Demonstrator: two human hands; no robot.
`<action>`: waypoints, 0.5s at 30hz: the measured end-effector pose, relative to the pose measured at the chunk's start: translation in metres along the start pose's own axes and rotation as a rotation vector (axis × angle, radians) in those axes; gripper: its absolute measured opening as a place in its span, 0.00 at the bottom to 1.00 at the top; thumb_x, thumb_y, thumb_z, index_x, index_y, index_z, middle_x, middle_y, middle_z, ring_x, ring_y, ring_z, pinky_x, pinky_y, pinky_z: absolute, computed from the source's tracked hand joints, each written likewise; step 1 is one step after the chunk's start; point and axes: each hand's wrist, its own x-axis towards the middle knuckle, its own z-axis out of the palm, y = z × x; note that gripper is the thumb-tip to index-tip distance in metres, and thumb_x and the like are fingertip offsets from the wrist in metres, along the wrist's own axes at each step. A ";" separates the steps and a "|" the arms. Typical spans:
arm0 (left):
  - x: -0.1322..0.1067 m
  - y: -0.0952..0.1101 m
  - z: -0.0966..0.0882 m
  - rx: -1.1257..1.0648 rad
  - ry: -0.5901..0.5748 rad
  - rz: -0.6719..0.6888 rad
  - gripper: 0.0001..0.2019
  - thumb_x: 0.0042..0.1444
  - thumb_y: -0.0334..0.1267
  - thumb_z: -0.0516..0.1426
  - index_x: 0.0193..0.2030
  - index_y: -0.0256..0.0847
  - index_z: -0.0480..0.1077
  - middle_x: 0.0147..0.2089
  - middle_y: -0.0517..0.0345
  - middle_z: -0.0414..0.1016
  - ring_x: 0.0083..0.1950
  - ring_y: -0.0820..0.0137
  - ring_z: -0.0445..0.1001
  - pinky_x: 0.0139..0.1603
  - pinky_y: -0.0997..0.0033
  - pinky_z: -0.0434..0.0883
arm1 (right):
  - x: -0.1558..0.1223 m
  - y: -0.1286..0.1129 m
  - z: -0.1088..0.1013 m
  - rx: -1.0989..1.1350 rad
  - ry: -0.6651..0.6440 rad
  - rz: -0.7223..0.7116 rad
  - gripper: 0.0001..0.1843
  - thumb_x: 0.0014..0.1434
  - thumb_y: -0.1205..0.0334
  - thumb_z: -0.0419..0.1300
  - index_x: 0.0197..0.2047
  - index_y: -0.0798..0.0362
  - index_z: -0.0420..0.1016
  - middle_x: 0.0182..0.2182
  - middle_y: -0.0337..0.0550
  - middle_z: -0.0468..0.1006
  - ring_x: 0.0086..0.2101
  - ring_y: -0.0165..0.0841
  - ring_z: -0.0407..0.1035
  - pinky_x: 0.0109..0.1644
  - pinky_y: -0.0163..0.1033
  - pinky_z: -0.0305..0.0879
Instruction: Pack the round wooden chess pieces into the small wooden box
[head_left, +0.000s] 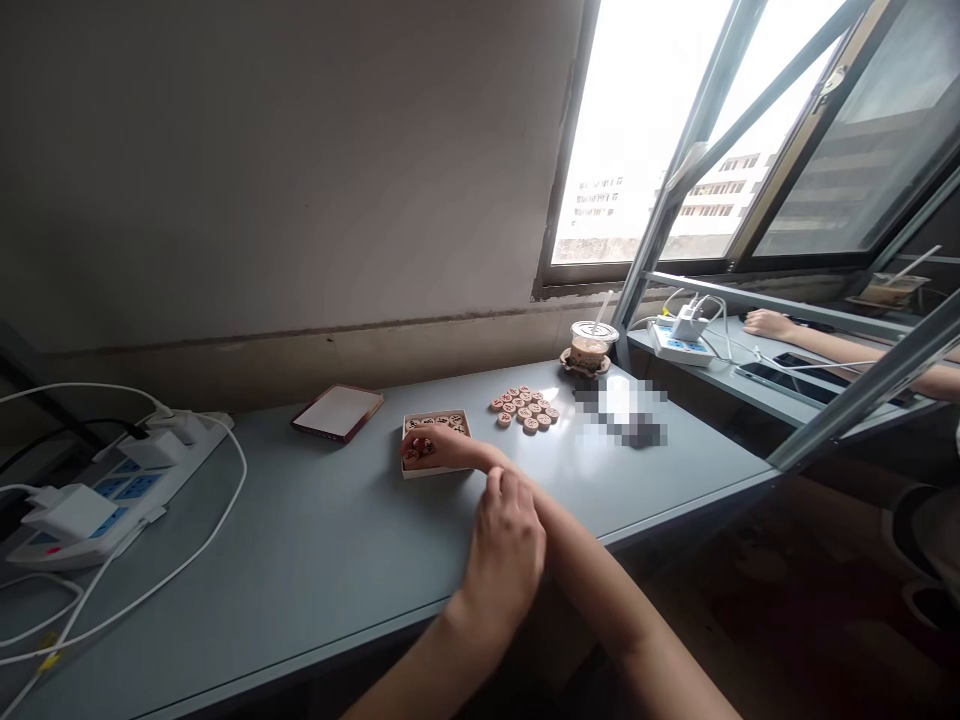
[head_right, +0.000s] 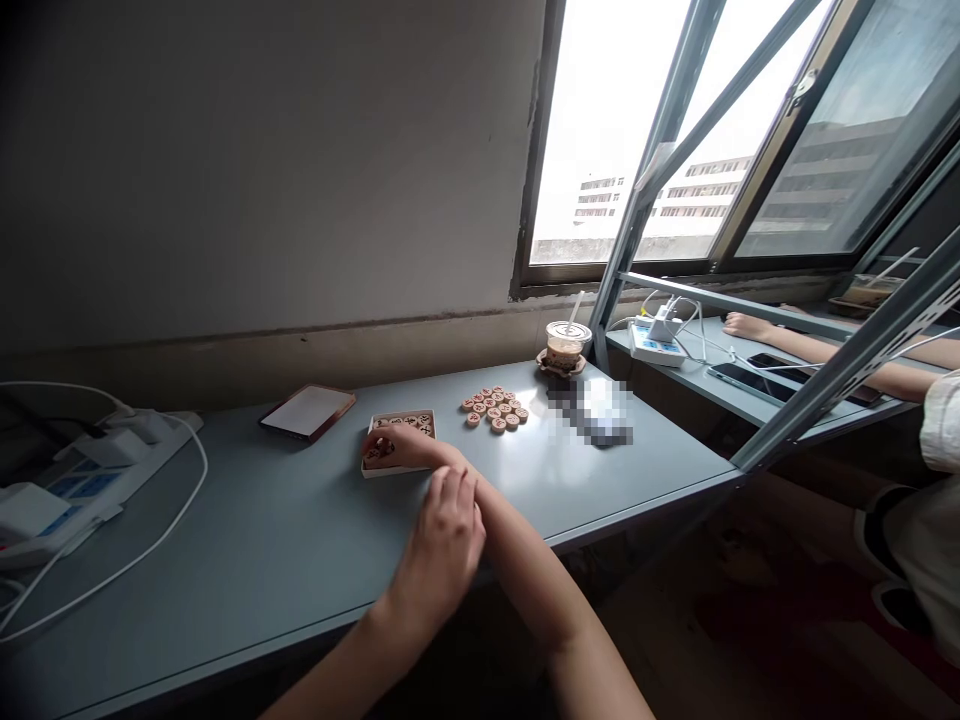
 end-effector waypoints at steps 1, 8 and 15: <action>-0.012 0.007 0.004 0.006 0.061 0.023 0.24 0.53 0.24 0.49 0.59 0.24 0.61 0.57 0.37 0.66 0.60 0.54 0.63 0.58 0.55 0.70 | 0.000 -0.001 0.000 0.000 0.000 0.006 0.11 0.54 0.60 0.63 0.42 0.52 0.75 0.37 0.39 0.75 0.36 0.29 0.68 0.41 0.32 0.64; -0.084 0.059 0.021 -0.351 0.030 0.187 0.24 0.51 0.20 0.48 0.55 0.38 0.65 0.56 0.46 0.68 0.59 0.62 0.67 0.55 0.67 0.72 | -0.002 -0.006 -0.004 0.000 -0.041 0.075 0.11 0.54 0.64 0.63 0.42 0.52 0.75 0.37 0.39 0.74 0.35 0.29 0.68 0.38 0.31 0.63; -0.041 0.017 0.015 -0.330 -0.066 0.001 0.33 0.50 0.17 0.42 0.65 0.32 0.53 0.67 0.40 0.55 0.69 0.57 0.53 0.66 0.50 0.61 | -0.001 -0.001 -0.001 0.060 -0.035 0.044 0.10 0.55 0.64 0.63 0.42 0.53 0.74 0.35 0.38 0.73 0.34 0.27 0.67 0.38 0.30 0.62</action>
